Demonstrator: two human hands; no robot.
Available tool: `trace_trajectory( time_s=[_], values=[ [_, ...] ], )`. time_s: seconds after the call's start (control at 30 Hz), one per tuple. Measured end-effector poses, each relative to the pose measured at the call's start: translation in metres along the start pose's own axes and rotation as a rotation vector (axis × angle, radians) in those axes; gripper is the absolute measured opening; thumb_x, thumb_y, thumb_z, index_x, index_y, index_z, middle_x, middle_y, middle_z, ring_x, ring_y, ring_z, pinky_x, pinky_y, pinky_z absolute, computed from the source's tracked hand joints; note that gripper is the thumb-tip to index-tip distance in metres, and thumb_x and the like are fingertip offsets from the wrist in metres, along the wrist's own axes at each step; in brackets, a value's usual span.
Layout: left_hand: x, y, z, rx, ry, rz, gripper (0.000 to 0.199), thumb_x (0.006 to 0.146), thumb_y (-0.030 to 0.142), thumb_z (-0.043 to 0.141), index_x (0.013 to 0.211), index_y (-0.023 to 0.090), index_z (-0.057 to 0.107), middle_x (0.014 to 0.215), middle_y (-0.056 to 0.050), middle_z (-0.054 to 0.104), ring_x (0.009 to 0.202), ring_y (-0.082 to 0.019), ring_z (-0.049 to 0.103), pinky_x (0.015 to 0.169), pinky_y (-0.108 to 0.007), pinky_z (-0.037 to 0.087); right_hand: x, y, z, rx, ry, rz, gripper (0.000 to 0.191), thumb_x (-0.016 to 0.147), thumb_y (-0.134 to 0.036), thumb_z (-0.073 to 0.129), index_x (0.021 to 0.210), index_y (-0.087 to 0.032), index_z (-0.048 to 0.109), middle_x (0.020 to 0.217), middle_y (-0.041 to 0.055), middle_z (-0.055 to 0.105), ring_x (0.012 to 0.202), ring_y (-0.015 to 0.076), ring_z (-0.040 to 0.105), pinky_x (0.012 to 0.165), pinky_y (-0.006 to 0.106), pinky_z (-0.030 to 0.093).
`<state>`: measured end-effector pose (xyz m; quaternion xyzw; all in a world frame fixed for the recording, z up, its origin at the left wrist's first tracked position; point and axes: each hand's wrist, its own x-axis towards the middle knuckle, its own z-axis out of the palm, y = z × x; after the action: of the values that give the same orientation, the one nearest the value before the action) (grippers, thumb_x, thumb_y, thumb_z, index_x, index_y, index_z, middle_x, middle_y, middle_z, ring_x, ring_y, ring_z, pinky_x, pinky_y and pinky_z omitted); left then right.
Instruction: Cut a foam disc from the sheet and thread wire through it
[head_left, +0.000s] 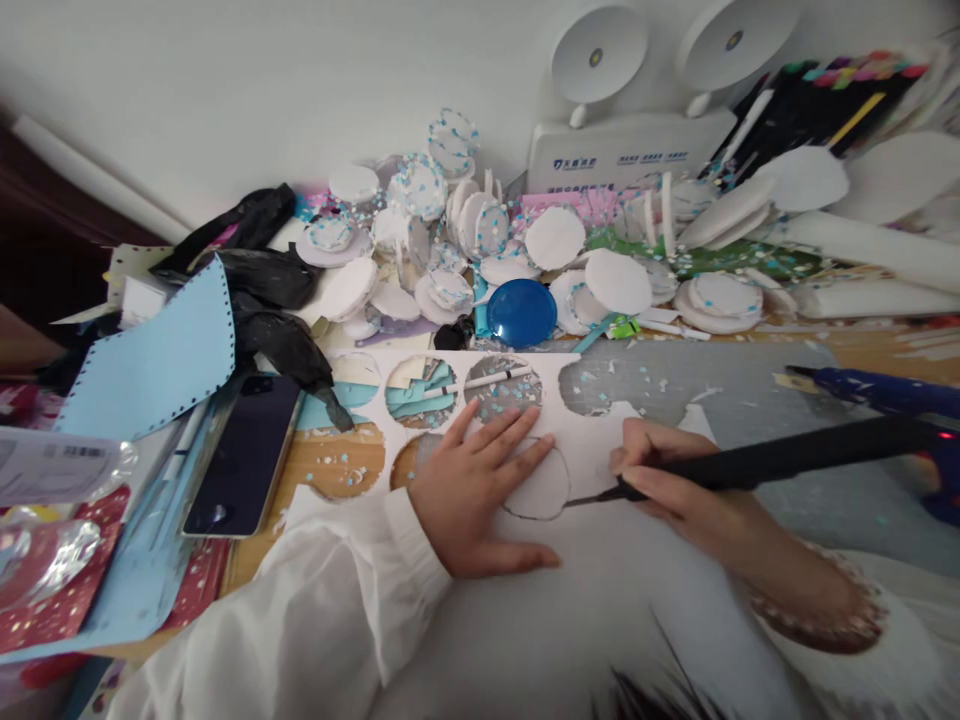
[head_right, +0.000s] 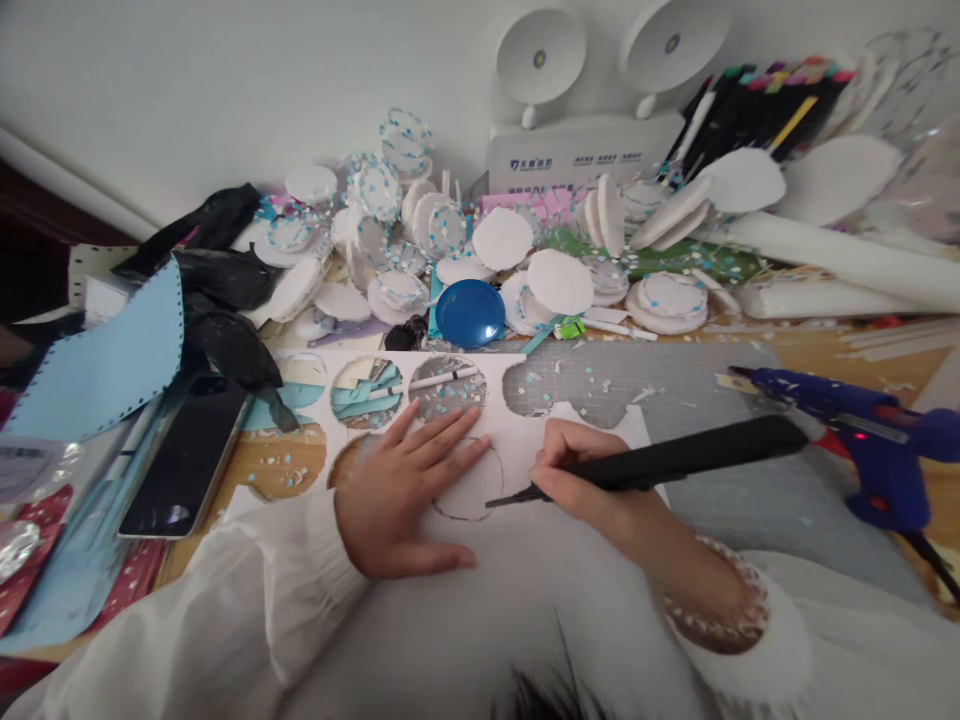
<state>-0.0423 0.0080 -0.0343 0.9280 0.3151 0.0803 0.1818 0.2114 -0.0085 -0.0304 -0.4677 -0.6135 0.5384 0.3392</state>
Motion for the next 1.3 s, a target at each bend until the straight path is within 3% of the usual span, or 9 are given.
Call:
trace_trajectory(
  time_s=[0.2, 0.27, 0.37, 0.57, 0.77, 0.93, 1.03, 1.17, 1.3],
  values=[
    [0.003, -0.016, -0.009, 0.052, 0.066, 0.257, 0.059, 0.093, 0.054, 0.046, 0.133, 0.013, 0.055, 0.15, -0.011, 0.042, 0.142, -0.024, 0.037, 0.118, -0.042, 0.029, 0.0, 0.004, -0.002, 0.04, -0.05, 0.013, 0.032, 0.087, -0.042, 0.06, 0.066, -0.021, 0.047, 0.058, -0.0042, 0.044, 0.053, 0.0112, 0.037, 0.048, 0.025, 0.027],
    [0.004, -0.017, -0.01, 0.062, 0.102, 0.32, 0.051, 0.095, 0.048, 0.047, 0.127, 0.01, 0.06, 0.142, -0.012, 0.053, 0.135, -0.023, 0.047, 0.112, -0.036, 0.04, 0.001, 0.001, -0.001, 0.013, -0.031, -0.002, 0.031, 0.086, -0.039, 0.06, 0.065, -0.021, 0.047, 0.058, -0.0038, 0.046, 0.054, 0.0115, 0.038, 0.048, 0.025, 0.028],
    [0.005, -0.018, -0.009, 0.079, 0.187, 0.384, 0.047, 0.095, 0.044, 0.05, 0.12, 0.007, 0.062, 0.132, -0.013, 0.062, 0.127, -0.026, 0.056, 0.105, -0.036, 0.048, 0.0, -0.003, 0.001, -0.024, -0.018, -0.009, 0.028, 0.083, -0.034, 0.06, 0.063, -0.021, 0.047, 0.057, -0.0037, 0.046, 0.053, 0.0117, 0.039, 0.048, 0.025, 0.029],
    [0.005, -0.018, -0.009, 0.157, 0.265, 0.419, 0.033, 0.096, 0.038, 0.052, 0.113, 0.011, 0.063, 0.125, -0.01, 0.067, 0.12, -0.023, 0.061, 0.103, -0.037, 0.049, -0.001, -0.015, 0.004, -0.058, -0.053, -0.01, 0.022, 0.082, -0.026, 0.059, 0.063, -0.022, 0.048, 0.057, -0.0028, 0.05, 0.052, 0.0119, 0.041, 0.048, 0.025, 0.029],
    [0.006, -0.014, -0.01, 0.174, 0.362, 0.479, 0.014, 0.092, 0.028, 0.06, 0.098, 0.017, 0.064, 0.112, -0.004, 0.074, 0.118, -0.025, 0.062, 0.112, -0.048, 0.035, -0.001, -0.009, 0.006, 0.039, -0.05, 0.022, 0.021, 0.079, -0.025, 0.064, 0.063, -0.021, 0.051, 0.057, -0.003, 0.05, 0.052, 0.0106, 0.039, 0.047, 0.025, 0.026],
    [0.006, -0.014, -0.009, 0.087, 0.341, 0.433, 0.012, 0.09, 0.027, 0.061, 0.099, 0.019, 0.063, 0.111, -0.005, 0.074, 0.113, -0.024, 0.065, 0.106, -0.046, 0.038, 0.006, -0.002, -0.001, 0.59, 0.072, 0.22, 0.028, 0.077, -0.036, 0.067, 0.062, -0.022, 0.048, 0.05, -0.0056, 0.041, 0.04, 0.0071, 0.024, 0.04, 0.024, 0.014],
    [0.009, -0.012, -0.011, -0.015, 0.358, 0.36, 0.019, 0.088, 0.024, 0.059, 0.106, 0.019, 0.063, 0.111, -0.008, 0.073, 0.109, -0.025, 0.066, 0.097, -0.043, 0.045, 0.012, -0.005, -0.009, 0.777, 0.152, 0.248, 0.026, 0.079, -0.039, 0.06, 0.063, -0.024, 0.046, 0.043, -0.0076, 0.031, 0.038, 0.0073, 0.011, 0.037, 0.024, 0.011],
    [0.007, 0.016, -0.034, -0.15, 0.484, 0.317, 0.034, 0.086, 0.019, 0.055, 0.119, 0.015, 0.059, 0.113, -0.012, 0.071, 0.105, -0.023, 0.066, 0.087, -0.039, 0.051, 0.018, -0.007, -0.015, 0.949, 0.186, 0.299, 0.024, 0.078, -0.036, 0.058, 0.061, -0.024, 0.047, 0.039, -0.0084, 0.021, 0.039, 0.0086, 0.006, 0.035, 0.023, 0.009],
    [-0.009, 0.078, -0.077, -0.159, 0.503, 0.409, 0.026, 0.092, 0.018, 0.047, 0.111, 0.016, 0.064, 0.1, -0.005, 0.074, 0.1, -0.017, 0.066, 0.092, -0.033, 0.051, 0.017, -0.008, -0.016, 0.977, 0.157, 0.276, 0.023, 0.078, -0.033, 0.059, 0.061, -0.023, 0.047, 0.041, -0.0082, 0.022, 0.041, 0.0086, 0.007, 0.034, 0.021, 0.012]
  ],
)
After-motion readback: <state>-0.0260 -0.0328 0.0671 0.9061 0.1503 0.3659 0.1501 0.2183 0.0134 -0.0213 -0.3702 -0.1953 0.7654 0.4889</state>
